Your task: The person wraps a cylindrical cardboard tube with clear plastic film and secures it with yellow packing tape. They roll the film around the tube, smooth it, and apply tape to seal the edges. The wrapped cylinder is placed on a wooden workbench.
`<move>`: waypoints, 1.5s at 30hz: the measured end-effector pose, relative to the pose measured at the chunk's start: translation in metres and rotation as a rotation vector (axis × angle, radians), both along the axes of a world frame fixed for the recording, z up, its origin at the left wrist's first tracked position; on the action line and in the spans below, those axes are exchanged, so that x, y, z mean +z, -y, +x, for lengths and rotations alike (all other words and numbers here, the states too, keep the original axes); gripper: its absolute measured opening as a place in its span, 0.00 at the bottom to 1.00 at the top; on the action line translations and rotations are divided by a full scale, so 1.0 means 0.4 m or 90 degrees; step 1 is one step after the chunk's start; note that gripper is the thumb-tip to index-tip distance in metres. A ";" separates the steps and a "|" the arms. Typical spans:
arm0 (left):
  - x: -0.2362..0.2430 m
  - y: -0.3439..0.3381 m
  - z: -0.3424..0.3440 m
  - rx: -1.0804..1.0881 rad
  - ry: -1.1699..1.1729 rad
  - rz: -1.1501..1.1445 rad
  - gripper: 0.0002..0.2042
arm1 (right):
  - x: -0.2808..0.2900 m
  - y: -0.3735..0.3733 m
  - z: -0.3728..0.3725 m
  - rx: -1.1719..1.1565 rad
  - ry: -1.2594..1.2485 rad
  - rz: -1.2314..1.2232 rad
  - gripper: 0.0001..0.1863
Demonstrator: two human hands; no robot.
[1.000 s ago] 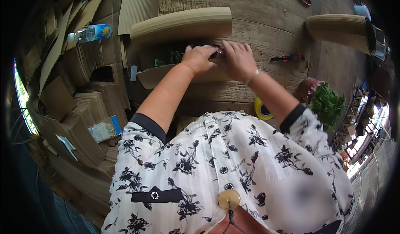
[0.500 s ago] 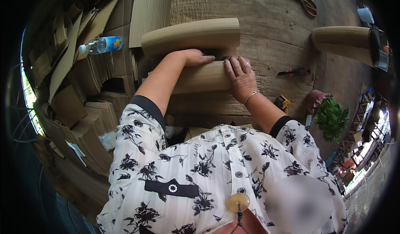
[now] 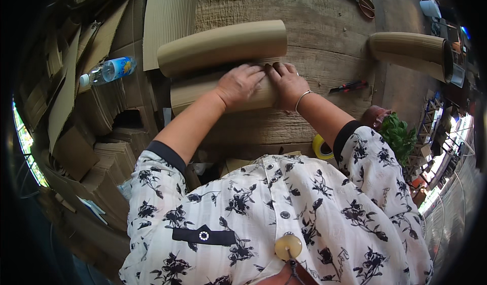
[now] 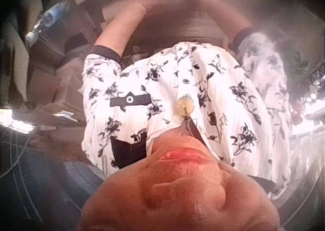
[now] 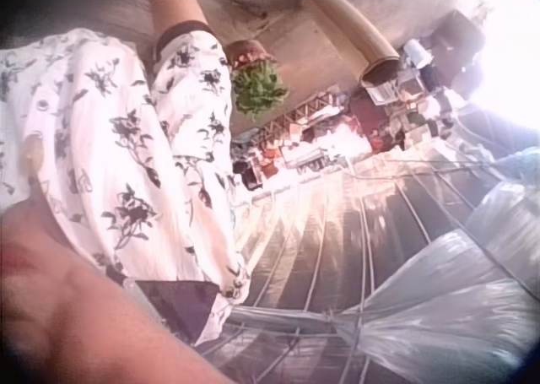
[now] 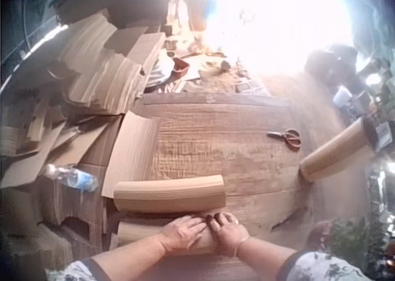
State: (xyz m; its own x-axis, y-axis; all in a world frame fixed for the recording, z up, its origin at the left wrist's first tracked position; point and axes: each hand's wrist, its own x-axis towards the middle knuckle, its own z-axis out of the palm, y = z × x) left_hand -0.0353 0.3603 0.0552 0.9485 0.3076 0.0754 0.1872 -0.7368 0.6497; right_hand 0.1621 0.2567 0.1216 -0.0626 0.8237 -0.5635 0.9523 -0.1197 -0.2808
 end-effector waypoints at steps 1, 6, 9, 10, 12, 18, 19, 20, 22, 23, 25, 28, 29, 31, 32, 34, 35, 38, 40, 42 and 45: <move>0.048 0.039 0.012 0.020 -0.069 0.005 0.33 | -0.006 -0.002 0.006 -0.009 -0.002 0.003 0.59; 0.095 0.076 0.065 0.034 -0.220 0.120 0.54 | 0.004 -0.065 0.042 0.025 0.009 -0.072 0.65; 0.095 0.092 0.079 0.050 -0.232 0.112 0.52 | 0.013 -0.028 0.037 -0.018 0.013 -0.006 0.63; 0.085 0.098 0.075 0.058 -0.240 0.107 0.51 | 0.025 0.012 0.020 0.004 0.041 0.047 0.51; 0.074 0.097 0.072 0.061 -0.238 0.116 0.51 | -0.038 0.124 -0.025 0.051 0.176 0.252 0.40; 0.078 0.057 0.094 0.077 -0.246 0.052 0.52 | -0.035 0.093 -0.016 0.005 0.126 0.210 0.43; 0.083 0.050 0.100 0.075 -0.260 0.023 0.52 | -0.032 0.091 -0.014 0.006 0.122 0.197 0.45; 0.093 0.039 0.110 0.072 -0.273 -0.006 0.52 | -0.027 0.084 -0.012 0.006 0.119 0.185 0.47; 0.100 -0.005 0.128 0.031 -0.336 -0.047 0.52 | -0.017 0.050 -0.005 -0.011 0.094 0.149 0.50; 0.089 -0.035 0.135 0.010 -0.366 -0.067 0.52 | -0.019 0.023 -0.002 -0.021 0.083 0.131 0.51; 0.055 -0.094 0.142 -0.008 -0.385 -0.116 0.52 | -0.037 -0.034 0.006 -0.022 0.071 0.105 0.53; 0.020 -0.157 0.160 -0.055 -0.443 -0.192 0.53 | -0.031 -0.102 0.016 -0.023 0.040 0.017 0.55; 0.023 -0.174 0.162 -0.071 -0.475 -0.216 0.54 | -0.020 -0.121 0.016 -0.025 0.021 -0.015 0.55; 0.024 -0.188 0.171 -0.091 -0.506 -0.285 0.54 | 0.013 -0.161 0.030 0.007 0.025 -0.117 0.57; 0.030 -0.199 0.180 -0.097 -0.509 -0.322 0.54 | 0.014 -0.177 0.043 0.024 0.029 -0.168 0.58; 0.044 -0.175 0.196 -0.044 -0.484 -0.304 0.53 | -0.003 -0.193 0.064 0.061 0.048 -0.182 0.58; 0.098 -0.147 0.196 0.004 -0.457 -0.244 0.53 | -0.019 -0.206 0.073 0.069 0.055 -0.189 0.58; 0.133 -0.140 0.155 0.041 -0.411 -0.076 0.53 | -0.018 -0.286 0.058 0.061 -0.006 -0.220 0.60; 0.156 -0.146 0.204 0.000 -0.488 -0.109 0.52 | -0.053 -0.262 0.097 0.031 -0.042 -0.235 0.64; 0.139 -0.132 0.237 0.000 -0.521 -0.129 0.52 | -0.016 -0.185 0.154 -0.059 -0.115 -0.077 0.64; 0.118 -0.155 0.198 -0.006 -0.492 -0.164 0.56 | -0.106 -0.013 0.133 -0.537 -0.224 0.144 0.55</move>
State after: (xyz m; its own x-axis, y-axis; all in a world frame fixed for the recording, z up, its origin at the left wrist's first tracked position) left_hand 0.0440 0.4223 0.1025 0.7060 0.2172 -0.6740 0.6466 -0.5861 0.4884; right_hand 0.2154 0.2621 0.0791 0.4687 0.7622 -0.4466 0.4319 -0.6387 -0.6368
